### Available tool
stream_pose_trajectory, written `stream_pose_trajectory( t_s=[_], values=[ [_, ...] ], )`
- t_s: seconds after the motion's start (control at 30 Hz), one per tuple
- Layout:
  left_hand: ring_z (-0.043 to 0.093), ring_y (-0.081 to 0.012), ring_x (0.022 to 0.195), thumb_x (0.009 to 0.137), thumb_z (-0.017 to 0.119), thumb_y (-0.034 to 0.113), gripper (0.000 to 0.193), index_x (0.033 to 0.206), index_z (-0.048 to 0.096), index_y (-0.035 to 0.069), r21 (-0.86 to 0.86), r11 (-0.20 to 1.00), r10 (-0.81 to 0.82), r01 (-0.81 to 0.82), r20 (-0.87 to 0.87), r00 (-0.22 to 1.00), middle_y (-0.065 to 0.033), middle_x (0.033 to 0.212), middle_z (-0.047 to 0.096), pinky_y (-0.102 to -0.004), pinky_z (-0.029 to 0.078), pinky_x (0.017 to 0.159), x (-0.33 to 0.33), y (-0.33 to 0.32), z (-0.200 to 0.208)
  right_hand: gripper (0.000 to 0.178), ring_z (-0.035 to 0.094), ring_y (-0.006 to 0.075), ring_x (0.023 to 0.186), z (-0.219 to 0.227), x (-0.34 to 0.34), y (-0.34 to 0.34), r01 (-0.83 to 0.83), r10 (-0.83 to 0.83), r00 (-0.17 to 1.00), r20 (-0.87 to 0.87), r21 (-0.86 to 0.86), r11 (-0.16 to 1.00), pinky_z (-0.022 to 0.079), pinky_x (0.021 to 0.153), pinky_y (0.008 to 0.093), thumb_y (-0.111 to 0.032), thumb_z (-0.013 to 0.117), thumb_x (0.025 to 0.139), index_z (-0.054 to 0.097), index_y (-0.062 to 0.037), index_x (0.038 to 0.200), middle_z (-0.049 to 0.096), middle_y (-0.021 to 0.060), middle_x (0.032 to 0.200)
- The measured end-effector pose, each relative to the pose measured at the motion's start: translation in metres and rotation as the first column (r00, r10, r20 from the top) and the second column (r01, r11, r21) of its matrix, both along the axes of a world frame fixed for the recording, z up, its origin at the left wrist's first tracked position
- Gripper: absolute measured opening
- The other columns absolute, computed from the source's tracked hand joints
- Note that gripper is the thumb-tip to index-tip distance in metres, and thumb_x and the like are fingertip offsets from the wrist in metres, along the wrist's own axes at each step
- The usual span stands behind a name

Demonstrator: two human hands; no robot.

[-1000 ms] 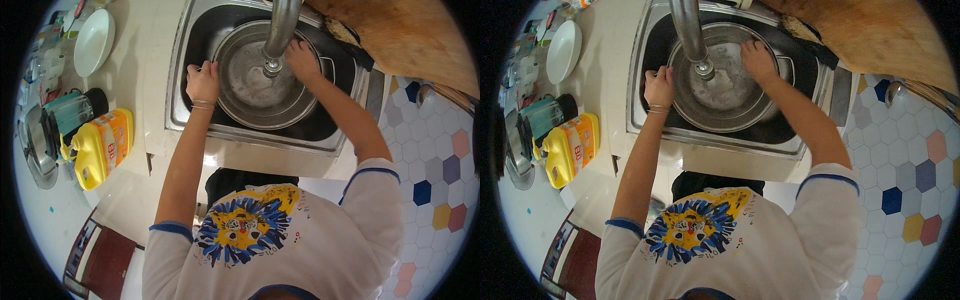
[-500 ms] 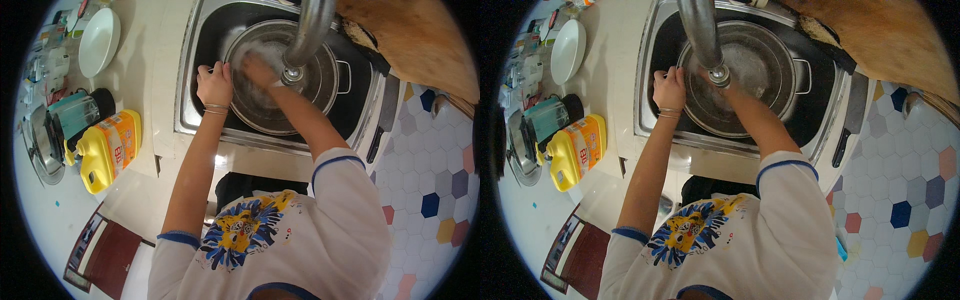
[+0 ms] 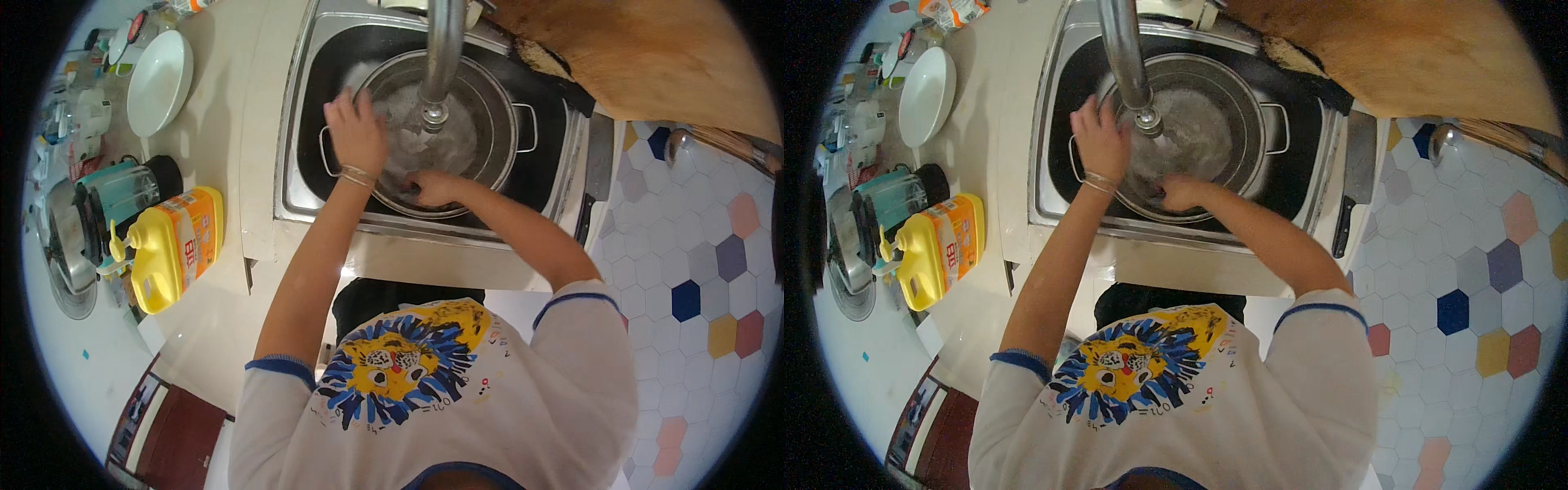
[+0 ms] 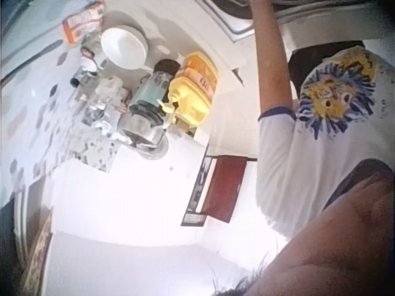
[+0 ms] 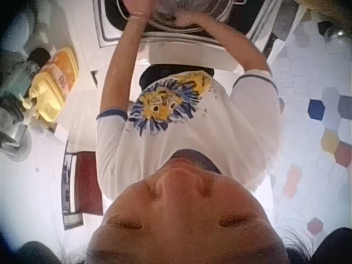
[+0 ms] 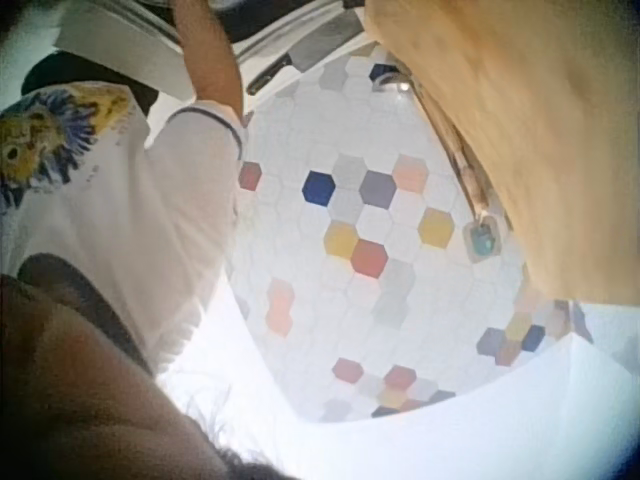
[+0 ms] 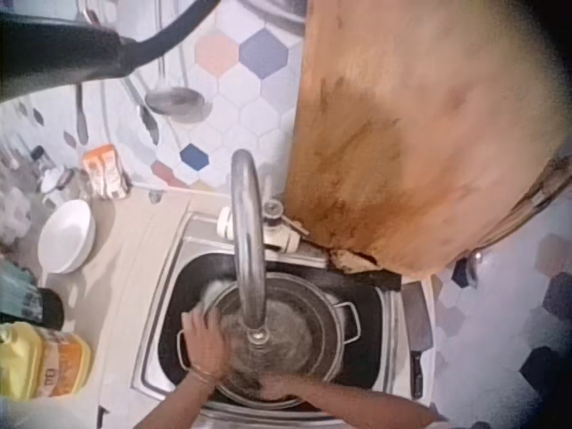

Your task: The person scrubs the inside of a stainless steel pot with a steel wool pad, creating soapy foam. They then rinse the pot under running water in the sink to remove the soap and residue.

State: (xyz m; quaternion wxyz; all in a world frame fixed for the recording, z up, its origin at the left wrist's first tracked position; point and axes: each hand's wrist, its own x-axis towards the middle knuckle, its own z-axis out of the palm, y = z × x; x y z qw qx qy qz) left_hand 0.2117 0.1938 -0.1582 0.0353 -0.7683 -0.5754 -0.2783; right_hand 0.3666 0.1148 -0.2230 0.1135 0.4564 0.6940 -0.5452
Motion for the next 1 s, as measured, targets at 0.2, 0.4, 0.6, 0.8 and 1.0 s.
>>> stream_pose_trajectory(
  t_s=[0.2, 0.4, 0.6, 0.8, 1.0],
  values=[
    [0.059, -0.0214, 0.070, 0.089, 0.052, 0.029, 0.031, 0.093, 0.058, 0.000, -0.566, 0.411, 0.423, 0.715, 0.813, 0.401, -0.0097, 0.082, 0.061, -0.0329, 0.049, 0.067, 0.066, 0.014, 0.022, 0.041, 0.056, 0.0356, 0.093, 0.070, 0.029, 0.000, 0.485, -0.495, 0.868, -0.031, 0.266, 0.833, 0.045, 0.080, 0.0409, -0.027, 0.064, 0.075, 0.055, 0.0008, 0.104, 0.057, 0.0214, 0.104],
    [0.061, -0.0177, 0.074, 0.090, 0.050, 0.032, 0.031, 0.091, 0.058, 0.002, -0.626, 0.261, 0.552, 0.735, 0.721, 0.419, -0.0085, 0.085, 0.062, -0.0306, 0.052, 0.067, 0.054, -0.004, 0.068, 0.043, 0.055, 0.0385, 0.094, 0.099, 0.093, -0.013, 0.722, -0.869, 0.495, -0.026, 0.569, 0.394, 0.046, 0.078, 0.0427, -0.030, 0.063, 0.078, 0.053, 0.0002, 0.108, 0.054, 0.0219, 0.109],
    [0.060, -0.0149, 0.082, 0.090, 0.050, 0.026, 0.025, 0.096, 0.059, 0.004, -0.666, 0.317, 0.618, 0.675, 0.685, 0.385, -0.0083, 0.092, 0.063, -0.0291, 0.049, 0.076, 0.021, -0.021, 0.073, 0.046, 0.057, 0.0317, 0.098, 0.028, 0.151, -0.019, 0.979, -0.975, 0.009, -0.222, 0.198, -0.036, 0.046, 0.082, 0.0428, -0.031, 0.058, 0.083, 0.049, 0.0008, 0.114, 0.054, 0.0189, 0.114],
    [0.059, -0.0205, 0.085, 0.089, 0.052, 0.026, 0.029, 0.103, 0.058, 0.002, -0.724, 0.430, 0.011, 0.539, 0.601, 0.799, -0.0101, 0.095, 0.063, -0.0307, 0.045, 0.079, 0.022, -0.068, 0.039, 0.027, 0.062, 0.0241, 0.084, 0.074, 0.153, -0.020, 0.661, -0.941, -0.296, -0.162, -0.746, -0.079, 0.050, 0.076, 0.0353, -0.020, 0.050, 0.088, 0.055, -0.0002, 0.105, 0.062, 0.0128, 0.098],
    [0.058, -0.0337, 0.094, 0.090, 0.048, 0.028, 0.034, 0.111, 0.055, 0.002, -0.633, 0.543, -0.274, 0.552, 0.488, 0.829, -0.0193, 0.102, 0.061, -0.0378, 0.044, 0.082, 0.069, -0.106, 0.035, 0.023, 0.062, 0.0210, 0.082, 0.143, 0.140, -0.018, 0.655, -0.916, -0.177, -0.360, -0.737, 0.163, 0.050, 0.075, 0.0322, -0.019, 0.047, 0.089, 0.056, -0.0001, 0.099, 0.064, 0.0117, 0.093]
  ],
)
